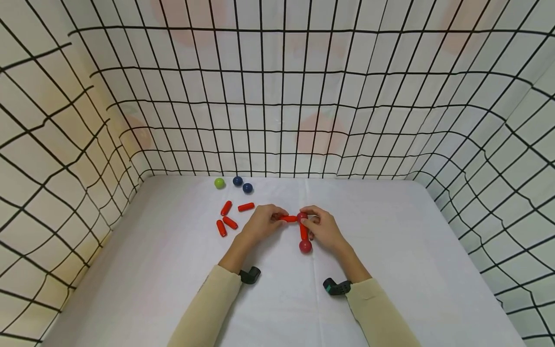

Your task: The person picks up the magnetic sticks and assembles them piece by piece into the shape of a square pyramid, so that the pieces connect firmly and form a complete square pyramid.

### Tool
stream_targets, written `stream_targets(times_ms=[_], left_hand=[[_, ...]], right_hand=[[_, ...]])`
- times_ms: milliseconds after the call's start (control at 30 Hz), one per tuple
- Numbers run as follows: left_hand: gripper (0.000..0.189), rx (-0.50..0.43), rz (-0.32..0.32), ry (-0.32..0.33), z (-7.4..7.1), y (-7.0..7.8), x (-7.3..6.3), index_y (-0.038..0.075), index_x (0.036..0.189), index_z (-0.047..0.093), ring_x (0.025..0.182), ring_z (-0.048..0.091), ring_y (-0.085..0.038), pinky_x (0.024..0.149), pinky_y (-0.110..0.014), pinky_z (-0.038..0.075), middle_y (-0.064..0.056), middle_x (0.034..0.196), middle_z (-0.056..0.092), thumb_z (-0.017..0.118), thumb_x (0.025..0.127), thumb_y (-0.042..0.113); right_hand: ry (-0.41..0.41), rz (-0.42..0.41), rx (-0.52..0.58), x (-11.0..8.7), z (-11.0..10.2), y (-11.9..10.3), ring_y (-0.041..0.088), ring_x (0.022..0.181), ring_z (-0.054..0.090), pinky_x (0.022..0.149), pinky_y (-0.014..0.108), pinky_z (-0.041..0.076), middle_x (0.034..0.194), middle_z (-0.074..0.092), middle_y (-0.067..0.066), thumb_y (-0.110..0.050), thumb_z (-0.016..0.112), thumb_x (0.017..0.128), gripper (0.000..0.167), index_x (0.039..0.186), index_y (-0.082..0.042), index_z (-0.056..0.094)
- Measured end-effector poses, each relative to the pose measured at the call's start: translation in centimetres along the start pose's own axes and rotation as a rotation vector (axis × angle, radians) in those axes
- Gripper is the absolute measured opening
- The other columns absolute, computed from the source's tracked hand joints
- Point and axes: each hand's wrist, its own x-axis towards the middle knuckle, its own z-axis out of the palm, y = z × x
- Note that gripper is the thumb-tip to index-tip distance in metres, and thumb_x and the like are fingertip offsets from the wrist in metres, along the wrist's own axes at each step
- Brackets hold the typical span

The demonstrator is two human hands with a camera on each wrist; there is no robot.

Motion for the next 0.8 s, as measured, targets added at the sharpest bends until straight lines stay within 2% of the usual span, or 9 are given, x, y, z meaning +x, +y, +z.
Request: stream_targets(times_ms=[100,133,333,400,633,800], left_hand=[[0.024,-0.006,0.0,-0.001,0.1,0.0,0.0,0.012,0.119,0.077,0.1,0.069,-0.016,0.095,-0.033,0.059,-0.003,0.11,0.077,0.074,0.095,0.01],[0.024,-0.005,-0.003,0.001,0.2,-0.1,0.0,0.012,0.119,0.077,0.1,0.069,-0.016,0.096,-0.033,0.059,-0.003,0.11,0.077,0.074,0.095,0.01],[0.024,0.0,0.006,0.014,0.3,-0.3,0.0,0.011,0.119,0.076,0.1,0.069,-0.017,0.096,-0.034,0.059,-0.004,0.11,0.076,0.074,0.095,0.009],[0.024,-0.004,0.015,0.013,0.4,-0.4,-0.1,0.011,0.118,0.077,0.099,0.069,-0.017,0.096,-0.034,0.059,-0.004,0.109,0.077,0.074,0.095,0.008],[0.024,-0.012,0.015,0.005,0.5,-0.4,-0.1,0.012,0.118,0.077,0.096,0.069,-0.014,0.094,-0.033,0.059,-0.002,0.107,0.077,0.075,0.094,0.009],[0.023,-0.018,0.007,0.013,0.7,-0.4,0.0,0.012,0.116,0.078,0.093,0.069,-0.013,0.092,-0.032,0.06,-0.002,0.105,0.077,0.076,0.094,0.01]], right_hand=[[0.007,-0.016,-0.024,0.0,0.1,0.0,0.019,0.056,0.056,0.057,0.025,0.052,0.13,0.064,0.016,-0.017,0.066,0.101,0.037,0.136,-0.008,0.061],[0.014,-0.022,-0.043,0.1,0.1,-0.1,0.019,0.062,0.058,0.058,0.026,0.053,0.128,0.065,0.015,-0.018,0.067,0.1,0.036,0.135,-0.009,0.063],[0.046,-0.076,-0.175,0.5,0.4,-0.1,0.021,0.088,0.056,0.068,0.025,0.048,0.1,0.065,0.008,-0.022,0.072,0.097,0.034,0.13,-0.015,0.068],[0.045,-0.093,-0.206,0.8,0.4,0.1,0.021,0.086,0.054,0.07,0.027,0.047,0.097,0.064,0.006,-0.022,0.073,0.096,0.033,0.128,-0.017,0.069],[-0.033,-0.125,-0.282,1.7,0.3,0.6,0.022,0.097,0.053,0.083,0.033,0.044,0.109,0.067,0.004,-0.022,0.074,0.095,0.031,0.125,-0.018,0.072],[-0.078,-0.126,-0.298,1.9,0.1,0.4,0.022,0.103,0.053,0.086,0.035,0.045,0.118,0.069,0.003,-0.023,0.073,0.096,0.028,0.123,-0.018,0.074]])
